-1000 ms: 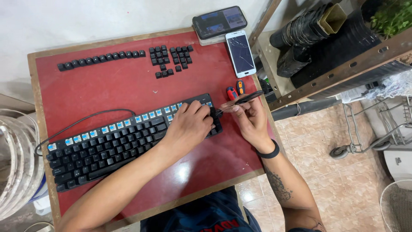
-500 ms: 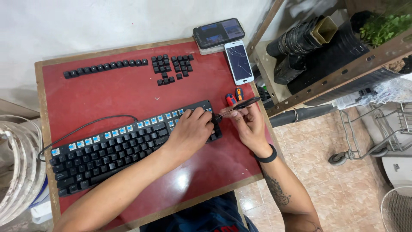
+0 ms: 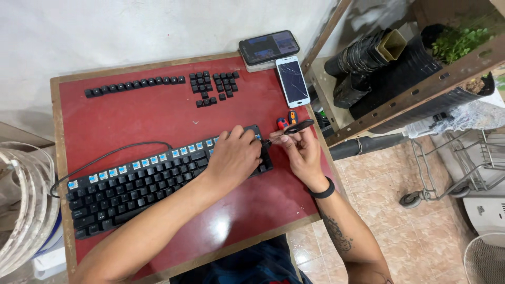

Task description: The person uses a keycap puller to remove keycaps from a mechanical keyboard and places them on the table. The person then uses a screwdriver to adjust the switches underneath the keycaps. The person continues to remove keycaps and place them on the table.

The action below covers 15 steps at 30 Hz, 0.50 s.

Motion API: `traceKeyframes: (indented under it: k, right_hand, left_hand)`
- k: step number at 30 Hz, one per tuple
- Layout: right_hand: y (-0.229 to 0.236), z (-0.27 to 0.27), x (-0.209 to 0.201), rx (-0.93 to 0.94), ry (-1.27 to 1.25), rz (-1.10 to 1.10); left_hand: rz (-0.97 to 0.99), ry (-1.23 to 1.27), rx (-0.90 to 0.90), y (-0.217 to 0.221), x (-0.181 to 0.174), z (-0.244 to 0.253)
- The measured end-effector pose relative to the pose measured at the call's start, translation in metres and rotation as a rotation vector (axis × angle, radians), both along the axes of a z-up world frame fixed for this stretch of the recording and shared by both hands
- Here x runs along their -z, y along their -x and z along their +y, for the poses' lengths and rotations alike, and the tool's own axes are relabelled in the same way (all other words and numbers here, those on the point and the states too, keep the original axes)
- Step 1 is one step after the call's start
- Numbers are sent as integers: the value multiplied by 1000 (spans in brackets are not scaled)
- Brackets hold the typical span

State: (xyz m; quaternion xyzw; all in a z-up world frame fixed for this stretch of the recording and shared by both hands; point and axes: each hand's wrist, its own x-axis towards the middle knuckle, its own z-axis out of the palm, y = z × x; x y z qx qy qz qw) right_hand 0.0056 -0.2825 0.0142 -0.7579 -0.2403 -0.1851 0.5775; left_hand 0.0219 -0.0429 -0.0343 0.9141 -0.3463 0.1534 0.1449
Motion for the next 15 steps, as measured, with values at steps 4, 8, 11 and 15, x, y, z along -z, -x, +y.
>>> traceKeyframes:
  k: [4,8,11,15]
  right_hand:
    - [0,3,0,55,35,-16]
    - [1,6,4,103,82,-64]
    - [6,17,-2,145,157,-134]
    - [8,19,-2,221,213,-181]
  left_hand:
    - [-27,144,-22,1,-16,7]
    - [-33,249,29,-1,-37,9]
    - [-100,247,44,-6,-42,6]
    - [-59,286,90,-14,-33,5]
